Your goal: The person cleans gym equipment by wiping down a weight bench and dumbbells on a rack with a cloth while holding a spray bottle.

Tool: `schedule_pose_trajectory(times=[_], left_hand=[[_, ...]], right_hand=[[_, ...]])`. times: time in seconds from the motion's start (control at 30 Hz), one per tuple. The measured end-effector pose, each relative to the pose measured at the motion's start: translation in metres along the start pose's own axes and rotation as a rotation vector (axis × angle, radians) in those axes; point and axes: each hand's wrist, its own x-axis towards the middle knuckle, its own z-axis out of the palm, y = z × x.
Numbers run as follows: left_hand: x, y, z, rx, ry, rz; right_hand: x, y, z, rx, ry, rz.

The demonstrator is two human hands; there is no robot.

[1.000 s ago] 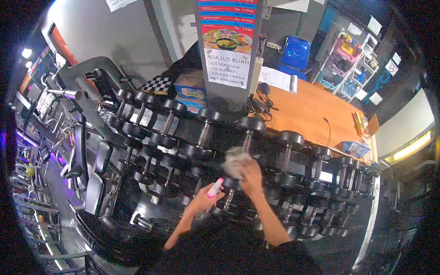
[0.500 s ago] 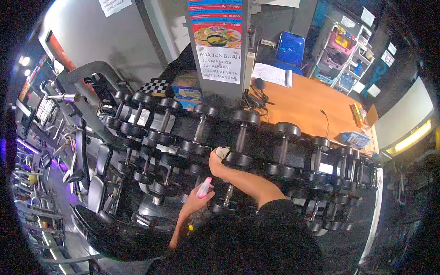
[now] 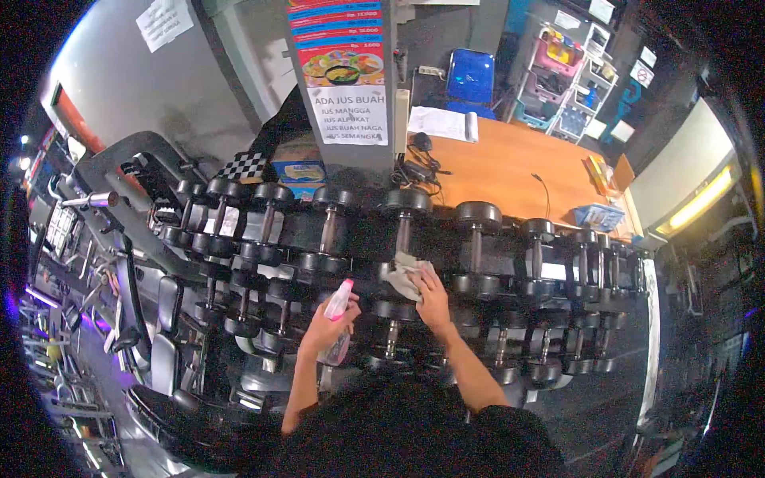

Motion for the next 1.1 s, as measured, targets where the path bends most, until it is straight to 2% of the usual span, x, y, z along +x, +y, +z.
schedule_pose_trajectory(times=[0.07,0.13,0.2,0.23,0.27,0.33,0.4,0.47,0.5,0.53,0.6,0.63,0.67,0.7,0.73,0.77,0.8,0.83,0.87,0.93,1.03,1.1], left_hand=[[0.011,0.005,0.002,-0.075,-0.037,0.029],[0.017,0.012,0.001,-0.056,-0.049,0.034],[0.022,0.016,-0.001,-0.031,-0.088,0.031],[0.024,0.016,-0.004,-0.028,-0.097,0.034],[0.026,0.015,-0.007,-0.032,-0.094,0.061],[0.027,0.012,-0.016,-0.034,-0.099,0.088],[0.024,0.007,-0.025,-0.076,-0.049,0.089],[0.017,0.008,-0.033,-0.091,-0.019,0.105],[0.014,0.006,-0.038,-0.1,0.004,0.109],[0.01,0.006,-0.042,-0.107,0.029,0.113],[0.003,0.011,-0.048,-0.107,0.056,0.104],[0.001,0.011,-0.05,-0.107,0.08,0.091],[-0.001,0.011,-0.052,-0.106,0.101,0.077],[-0.002,0.013,-0.055,-0.096,0.105,0.076],[-0.001,0.013,-0.057,-0.092,0.103,0.07],[0.001,0.012,-0.058,-0.102,0.118,0.056],[0.002,0.011,-0.059,-0.112,0.134,0.045],[0.003,0.012,-0.059,-0.127,0.125,0.05],[0.001,0.014,-0.057,-0.121,0.128,0.052],[-0.001,0.02,-0.053,-0.071,0.1,0.064],[-0.005,0.022,-0.049,-0.083,0.062,0.099],[-0.006,0.024,-0.048,-0.091,0.038,0.1]], right_hand=[[-0.026,0.007,0.026,0.19,0.131,0.363],[-0.03,0.0,0.032,0.199,0.214,0.393],[-0.035,0.0,0.037,0.504,0.196,0.732],[-0.034,0.005,0.041,0.392,0.3,0.575],[-0.035,0.012,0.043,0.389,0.31,0.578],[-0.043,0.032,0.048,0.341,0.073,0.898],[-0.049,0.04,0.051,0.333,0.109,0.873],[-0.052,0.057,0.054,0.473,0.003,0.97],[-0.045,0.048,0.05,0.546,0.162,1.032],[-0.028,0.024,0.038,0.533,0.361,0.956],[0.011,-0.022,0.014,0.526,0.548,0.905],[0.015,-0.023,0.014,0.43,0.38,0.885],[0.031,-0.039,0.008,0.327,0.385,0.706],[0.051,-0.05,0.003,0.002,0.437,0.247],[0.076,-0.069,-0.012,-0.042,0.311,0.026],[0.095,-0.082,-0.01,-0.22,0.119,-0.098],[0.104,-0.082,0.006,-0.162,-0.018,-0.187],[0.102,-0.07,0.047,-0.397,-0.201,-0.246],[0.112,-0.079,0.053,-0.557,-0.727,-0.188],[0.105,-0.093,0.076,-1.235,-0.872,-0.551],[0.121,-0.099,0.109,-1.099,-1.203,-0.451],[0.125,-0.095,0.112,-1.056,-1.17,-0.408]])
